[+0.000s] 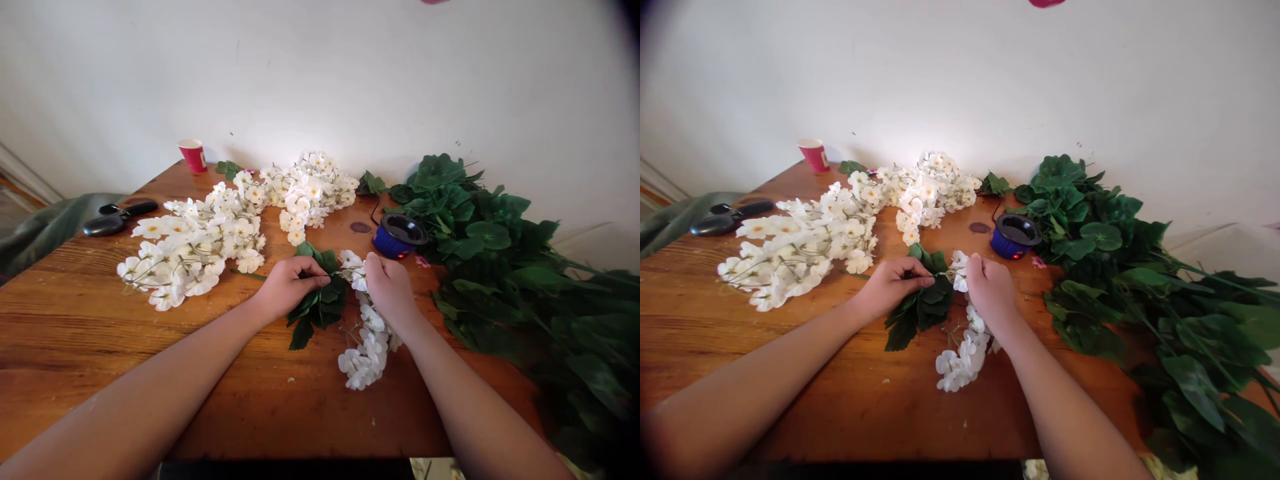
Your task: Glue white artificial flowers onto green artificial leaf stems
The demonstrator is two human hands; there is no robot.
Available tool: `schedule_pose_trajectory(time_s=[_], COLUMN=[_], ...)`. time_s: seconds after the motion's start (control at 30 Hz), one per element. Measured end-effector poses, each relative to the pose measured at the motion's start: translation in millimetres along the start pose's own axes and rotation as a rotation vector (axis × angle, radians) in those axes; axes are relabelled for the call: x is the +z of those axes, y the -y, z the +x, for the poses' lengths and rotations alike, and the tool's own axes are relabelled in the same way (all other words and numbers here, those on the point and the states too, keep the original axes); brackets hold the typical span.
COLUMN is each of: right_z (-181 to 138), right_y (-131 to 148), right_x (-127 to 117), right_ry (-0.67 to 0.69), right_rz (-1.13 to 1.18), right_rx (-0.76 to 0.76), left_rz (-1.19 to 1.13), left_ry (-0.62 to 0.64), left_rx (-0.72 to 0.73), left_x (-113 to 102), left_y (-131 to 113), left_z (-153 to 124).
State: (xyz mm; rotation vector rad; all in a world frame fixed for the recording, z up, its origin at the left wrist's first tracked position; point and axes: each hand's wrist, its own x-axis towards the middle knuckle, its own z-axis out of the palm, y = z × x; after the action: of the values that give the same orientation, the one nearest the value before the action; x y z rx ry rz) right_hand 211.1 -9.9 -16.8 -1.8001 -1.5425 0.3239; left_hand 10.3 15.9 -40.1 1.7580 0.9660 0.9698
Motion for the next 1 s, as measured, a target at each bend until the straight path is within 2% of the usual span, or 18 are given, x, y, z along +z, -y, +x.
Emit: schedule_pose_trajectory(time_s=[0.47,0.6,0.7,0.8,0.87,1.0], right_z=[2,2,6,13,17,20], right_y=[0,-2,-3,-3,-5,-9], right_x=[-1,-5,-14,-26,-32,-33], right_ry=[0.092,0.111,0.231,0.466,0.573,0.606], right_rz=[-0.081,0.029,0.228,0.341,0.304,0.193], right_rx=[-0.026,-0.044,-0.099,-0.207,-0.255,-0.299], left_rz=[0.037,0.042,0.041,0.051,0.067,0.087], left_ry=[0.026,0.024,0.029,0.032,0.036,0.042], left_rx=[0.064,0.066,0.059,0.055,0.060,0.066], left_x=[-1,-1,-1,-2,-3,-3], left_y=[0,0,1,1,1,0], left_z=[-1,1,1,0,0,0])
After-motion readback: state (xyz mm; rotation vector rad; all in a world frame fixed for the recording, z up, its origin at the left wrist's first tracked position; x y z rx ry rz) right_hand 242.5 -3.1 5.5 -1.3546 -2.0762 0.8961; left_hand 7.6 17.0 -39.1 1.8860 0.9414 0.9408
